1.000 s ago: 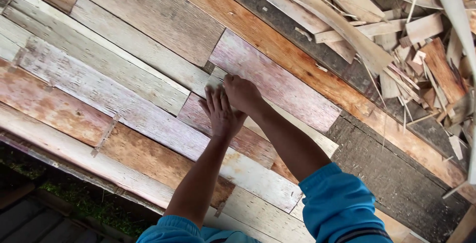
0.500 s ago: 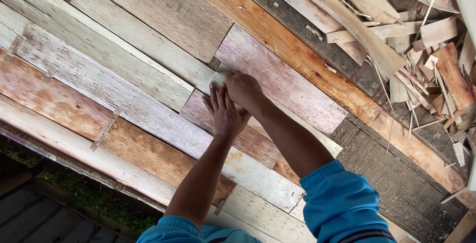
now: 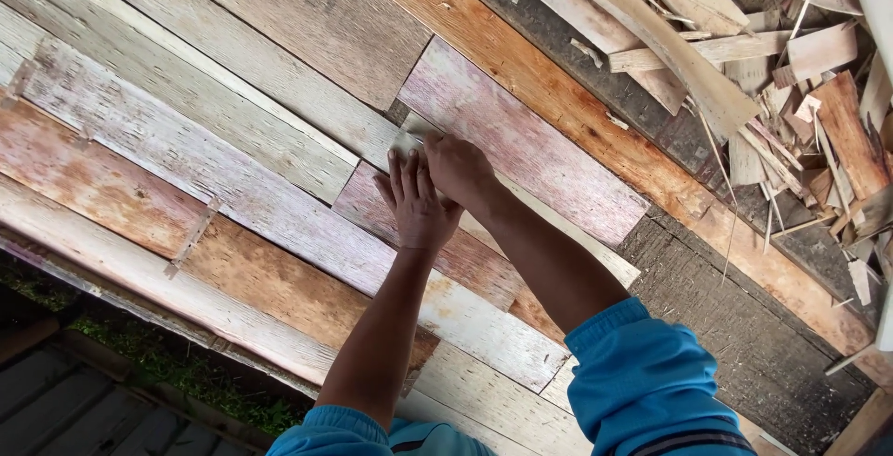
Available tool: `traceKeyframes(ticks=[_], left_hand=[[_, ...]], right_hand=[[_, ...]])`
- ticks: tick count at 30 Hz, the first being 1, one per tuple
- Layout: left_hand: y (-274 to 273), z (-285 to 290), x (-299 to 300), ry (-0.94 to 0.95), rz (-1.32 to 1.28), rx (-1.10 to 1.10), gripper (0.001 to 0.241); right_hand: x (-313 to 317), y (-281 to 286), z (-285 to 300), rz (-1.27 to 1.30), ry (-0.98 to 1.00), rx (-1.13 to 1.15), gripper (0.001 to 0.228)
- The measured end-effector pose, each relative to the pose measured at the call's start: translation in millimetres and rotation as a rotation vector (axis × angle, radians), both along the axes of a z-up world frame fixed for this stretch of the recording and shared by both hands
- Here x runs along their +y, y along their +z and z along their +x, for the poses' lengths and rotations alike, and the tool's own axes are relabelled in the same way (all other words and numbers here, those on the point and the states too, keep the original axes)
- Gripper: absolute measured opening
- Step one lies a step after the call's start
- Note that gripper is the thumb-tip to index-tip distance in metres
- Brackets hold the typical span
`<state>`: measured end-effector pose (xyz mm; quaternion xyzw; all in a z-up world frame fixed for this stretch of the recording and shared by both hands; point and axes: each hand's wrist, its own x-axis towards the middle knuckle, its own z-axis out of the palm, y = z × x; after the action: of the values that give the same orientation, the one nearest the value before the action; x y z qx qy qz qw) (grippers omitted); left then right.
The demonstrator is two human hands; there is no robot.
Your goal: Cutting and fitting thin wood strips onto a surface to create a patterned wooden panel
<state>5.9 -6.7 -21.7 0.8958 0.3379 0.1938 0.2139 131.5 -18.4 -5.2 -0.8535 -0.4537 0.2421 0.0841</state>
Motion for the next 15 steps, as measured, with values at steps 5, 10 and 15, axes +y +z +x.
traceKeyframes(ticks=[5,10,15], left_hand=[[-4,1,0,-0.001,0.008,-0.019,0.082],[0,-1,1,0.004,-0.021,-0.009,0.079],[1,-1,0,-0.002,-0.037,0.006,0.079]], right_hand=[[-7,-8,4,-0.026,0.03,-0.051,0.018],[-11,-18,4,-0.028,0.051,-0.073,0.017],[-15,-28,8,-0.056,0.048,-0.056,0.019]])
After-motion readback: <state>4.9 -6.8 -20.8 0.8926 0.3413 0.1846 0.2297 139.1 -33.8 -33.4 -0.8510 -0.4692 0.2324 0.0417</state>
